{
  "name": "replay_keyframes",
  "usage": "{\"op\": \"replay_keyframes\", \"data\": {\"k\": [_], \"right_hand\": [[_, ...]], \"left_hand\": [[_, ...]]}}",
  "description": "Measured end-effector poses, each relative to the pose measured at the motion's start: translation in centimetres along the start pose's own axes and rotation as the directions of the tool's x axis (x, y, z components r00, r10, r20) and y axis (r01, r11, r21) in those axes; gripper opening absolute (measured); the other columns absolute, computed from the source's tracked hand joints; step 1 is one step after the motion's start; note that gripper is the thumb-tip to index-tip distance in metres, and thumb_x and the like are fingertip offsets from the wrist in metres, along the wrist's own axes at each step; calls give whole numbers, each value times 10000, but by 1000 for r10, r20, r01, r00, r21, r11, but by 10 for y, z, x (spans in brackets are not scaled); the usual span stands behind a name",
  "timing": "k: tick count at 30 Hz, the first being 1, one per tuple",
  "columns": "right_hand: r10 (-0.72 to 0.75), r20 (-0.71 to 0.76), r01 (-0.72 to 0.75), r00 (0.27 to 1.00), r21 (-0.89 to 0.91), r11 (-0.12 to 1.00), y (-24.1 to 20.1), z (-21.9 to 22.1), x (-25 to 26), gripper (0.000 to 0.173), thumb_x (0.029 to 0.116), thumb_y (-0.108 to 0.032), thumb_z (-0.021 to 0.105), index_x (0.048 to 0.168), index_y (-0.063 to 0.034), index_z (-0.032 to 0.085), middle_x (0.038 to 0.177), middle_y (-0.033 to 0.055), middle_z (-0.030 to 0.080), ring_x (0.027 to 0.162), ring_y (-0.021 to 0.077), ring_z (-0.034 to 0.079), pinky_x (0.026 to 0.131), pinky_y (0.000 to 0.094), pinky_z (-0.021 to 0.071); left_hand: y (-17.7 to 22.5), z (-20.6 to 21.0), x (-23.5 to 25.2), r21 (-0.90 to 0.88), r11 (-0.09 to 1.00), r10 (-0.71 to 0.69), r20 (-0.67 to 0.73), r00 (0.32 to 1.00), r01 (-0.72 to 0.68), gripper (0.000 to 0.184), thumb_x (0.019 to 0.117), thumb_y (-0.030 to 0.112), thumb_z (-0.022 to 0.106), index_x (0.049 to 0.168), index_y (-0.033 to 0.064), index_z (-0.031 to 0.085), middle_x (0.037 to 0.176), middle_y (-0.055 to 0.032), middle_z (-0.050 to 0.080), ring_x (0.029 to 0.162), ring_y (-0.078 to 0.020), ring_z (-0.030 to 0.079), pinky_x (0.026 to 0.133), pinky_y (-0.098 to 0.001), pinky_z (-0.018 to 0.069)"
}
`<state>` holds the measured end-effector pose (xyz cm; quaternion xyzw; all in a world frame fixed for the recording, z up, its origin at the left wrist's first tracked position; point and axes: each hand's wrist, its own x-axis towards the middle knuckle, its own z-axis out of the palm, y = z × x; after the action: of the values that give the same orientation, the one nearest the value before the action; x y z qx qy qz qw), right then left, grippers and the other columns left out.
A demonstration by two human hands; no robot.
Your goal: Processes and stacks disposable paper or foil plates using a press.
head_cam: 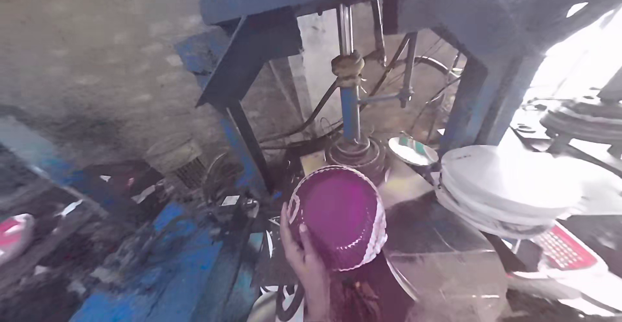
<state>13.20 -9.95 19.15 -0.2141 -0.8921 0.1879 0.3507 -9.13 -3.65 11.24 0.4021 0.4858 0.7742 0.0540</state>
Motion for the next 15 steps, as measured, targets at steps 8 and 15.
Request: {"op": "replay_keyframes", "data": {"k": [8, 15], "right_hand": [[432, -187, -470, 882, -415, 779, 83, -20, 84, 296, 1035, -164, 569, 1260, -3, 673, 1166, 265, 677, 1074, 475, 660, 862, 644, 520], [367, -366, -496, 856, -374, 784, 101, -20, 71, 347, 1066, -164, 427, 1230, 39, 655, 1011, 279, 702, 895, 477, 700, 752, 654, 532]], "left_hand": [[12, 21, -38, -180, 960, -182, 172, 968, 213, 506, 966, 33, 449, 1442, -136, 411, 1514, -246, 435, 1388, -148, 450, 1146, -267, 363], [-6, 13, -46, -92, 865, -450, 293, 843, 494, 550, 1028, 259, 477, 1501, -12, 407, 1456, -162, 516, 1230, -105, 568, 1011, -286, 491]]}}
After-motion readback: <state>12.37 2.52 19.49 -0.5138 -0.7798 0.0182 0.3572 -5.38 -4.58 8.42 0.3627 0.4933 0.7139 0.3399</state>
